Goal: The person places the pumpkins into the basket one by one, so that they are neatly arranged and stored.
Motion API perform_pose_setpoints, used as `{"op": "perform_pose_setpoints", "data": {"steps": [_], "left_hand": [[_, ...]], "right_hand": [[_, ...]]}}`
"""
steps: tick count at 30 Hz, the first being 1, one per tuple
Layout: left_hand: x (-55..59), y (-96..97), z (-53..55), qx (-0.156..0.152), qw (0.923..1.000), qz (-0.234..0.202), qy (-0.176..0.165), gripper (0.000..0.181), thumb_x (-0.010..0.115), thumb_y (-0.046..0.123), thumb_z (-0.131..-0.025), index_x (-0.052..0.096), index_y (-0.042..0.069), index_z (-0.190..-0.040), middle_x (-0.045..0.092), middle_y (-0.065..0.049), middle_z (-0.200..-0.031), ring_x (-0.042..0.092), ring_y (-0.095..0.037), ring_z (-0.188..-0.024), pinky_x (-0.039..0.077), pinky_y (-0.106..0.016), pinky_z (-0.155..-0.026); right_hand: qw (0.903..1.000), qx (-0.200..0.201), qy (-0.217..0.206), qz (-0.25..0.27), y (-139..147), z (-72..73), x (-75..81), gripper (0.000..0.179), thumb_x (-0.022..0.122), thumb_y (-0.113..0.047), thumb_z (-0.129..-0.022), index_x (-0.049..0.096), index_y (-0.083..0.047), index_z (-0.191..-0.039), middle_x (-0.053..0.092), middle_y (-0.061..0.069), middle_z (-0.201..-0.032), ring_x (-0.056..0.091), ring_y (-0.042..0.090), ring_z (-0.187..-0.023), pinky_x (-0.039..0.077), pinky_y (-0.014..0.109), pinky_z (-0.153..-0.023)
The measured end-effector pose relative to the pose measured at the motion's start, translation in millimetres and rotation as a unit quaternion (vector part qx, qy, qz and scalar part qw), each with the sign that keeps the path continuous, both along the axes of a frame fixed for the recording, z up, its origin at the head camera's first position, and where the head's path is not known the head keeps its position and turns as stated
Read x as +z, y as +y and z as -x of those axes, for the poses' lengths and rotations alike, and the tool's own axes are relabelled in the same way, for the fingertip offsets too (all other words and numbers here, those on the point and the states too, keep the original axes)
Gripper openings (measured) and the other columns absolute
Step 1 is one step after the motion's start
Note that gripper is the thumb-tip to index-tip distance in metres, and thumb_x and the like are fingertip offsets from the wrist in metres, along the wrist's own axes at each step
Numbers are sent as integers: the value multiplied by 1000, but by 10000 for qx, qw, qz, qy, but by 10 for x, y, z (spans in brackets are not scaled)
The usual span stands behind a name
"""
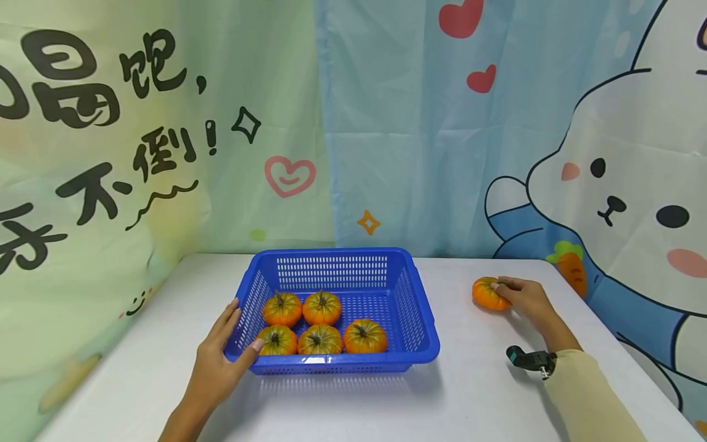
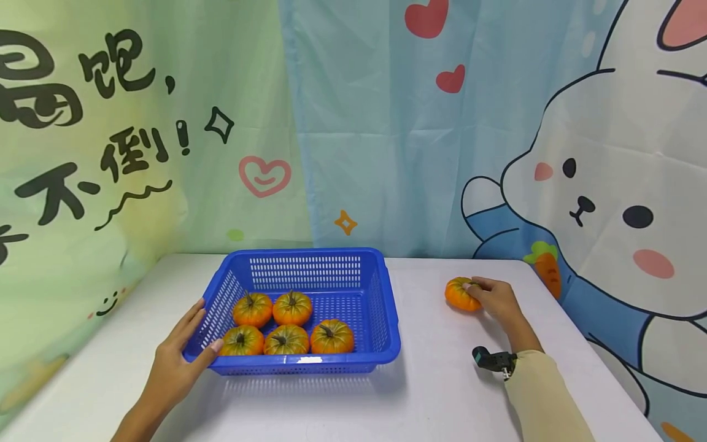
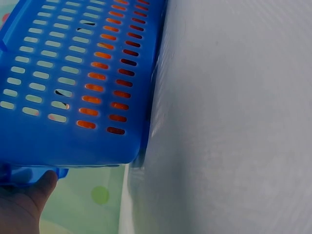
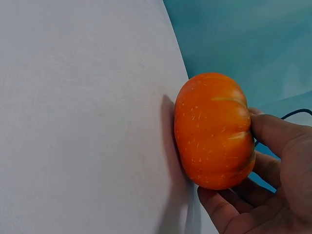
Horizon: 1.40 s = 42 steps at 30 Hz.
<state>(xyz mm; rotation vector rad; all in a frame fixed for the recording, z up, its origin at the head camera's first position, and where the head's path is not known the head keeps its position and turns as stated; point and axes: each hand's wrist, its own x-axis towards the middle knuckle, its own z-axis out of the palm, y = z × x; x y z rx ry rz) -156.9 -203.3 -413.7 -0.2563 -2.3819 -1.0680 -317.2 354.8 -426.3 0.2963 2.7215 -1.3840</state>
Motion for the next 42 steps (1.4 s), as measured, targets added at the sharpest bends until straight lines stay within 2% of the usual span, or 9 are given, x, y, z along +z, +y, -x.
{"op": "perform_pose_setpoints", "data": {"steps": [3, 9, 16, 18, 23, 29, 32, 36, 42], "left_hand": [[-6, -2, 4, 4, 10000, -8, -9, 69, 74, 19, -85, 44, -9, -140, 36, -13, -152, 36, -40, -136, 33, -36, -102], [-16, -11, 13, 10, 10000, 19, -62, 72, 74, 20, -85, 41, -9, -142, 35, -13, -153, 35, -39, -137, 29, -21, -103], [5, -8, 13, -75, 9998, -47, 191, 71, 75, 16, -84, 42, -12, -140, 37, -16, -151, 38, -42, -134, 22, -6, -99], [15, -10, 11, -71, 9998, -33, 196, 71, 75, 17, -84, 42, -12, -140, 37, -16, -151, 38, -41, -134, 24, -9, -100], [28, -13, 4, -44, 10000, 2, 79, 72, 75, 20, -85, 42, -11, -141, 36, -15, -152, 37, -41, -135, 33, -33, -102], [4, -18, 3, -2, 9999, 24, -129, 73, 74, 22, -86, 40, -10, -142, 34, -14, -154, 36, -40, -136, 35, -37, -103], [4, -12, 1, -18, 10000, -2, -97, 73, 74, 21, -86, 40, -10, -142, 34, -14, -153, 36, -40, -136, 34, -34, -103], [7, -5, -4, -61, 10000, -32, 6, 71, 74, 20, -85, 42, -10, -141, 36, -14, -152, 37, -40, -135, 24, -11, -100], [-3, -9, 4, -27, 10000, 13, -30, 71, 74, 20, -86, 42, -10, -141, 35, -13, -153, 37, -39, -135, 24, -10, -99]], "right_hand": [[10000, 13, 45, -3, -28, 2, -6, 67, 47, -38, -101, 30, 8, -147, 26, 35, -149, 28, 50, -133, 32, 55, -108], [9999, 27, 129, 74, -119, 1, 17, 71, 45, -44, -101, 30, 9, -146, 27, 35, -149, 29, 49, -134, 34, 53, -107], [9985, 312, 374, 235, -281, 9, 123, 74, 43, -50, -100, 31, 5, -148, 32, 32, -148, 39, 44, -128, 38, 48, -105], [9978, 380, 466, 289, -329, 9, 157, 75, 44, -51, -100, 32, 4, -148, 33, 32, -147, 41, 43, -127, 38, 49, -105], [9961, 487, 633, 374, -442, -6, 218, 75, 46, -52, -98, 34, 4, -148, 36, 31, -145, 43, 42, -123, 38, 50, -105], [9949, 602, 714, 371, -518, -12, 249, 74, 47, -51, -98, 36, 4, -146, 40, 31, -143, 45, 42, -124, 38, 49, -105], [9938, 683, 801, 359, -550, -15, 277, 72, 48, -50, -99, 38, 4, -146, 41, 30, -142, 45, 43, -124, 39, 50, -105], [9917, 796, 942, 360, -609, -33, 340, 71, 48, -49, -99, 41, 4, -145, 42, 30, -141, 46, 42, -124, 39, 50, -104], [9884, 854, 1038, 701, -699, -29, 450, 69, 51, -47, -98, 42, 3, -144, 41, 28, -144, 45, 41, -126, 37, 48, -105]]}}
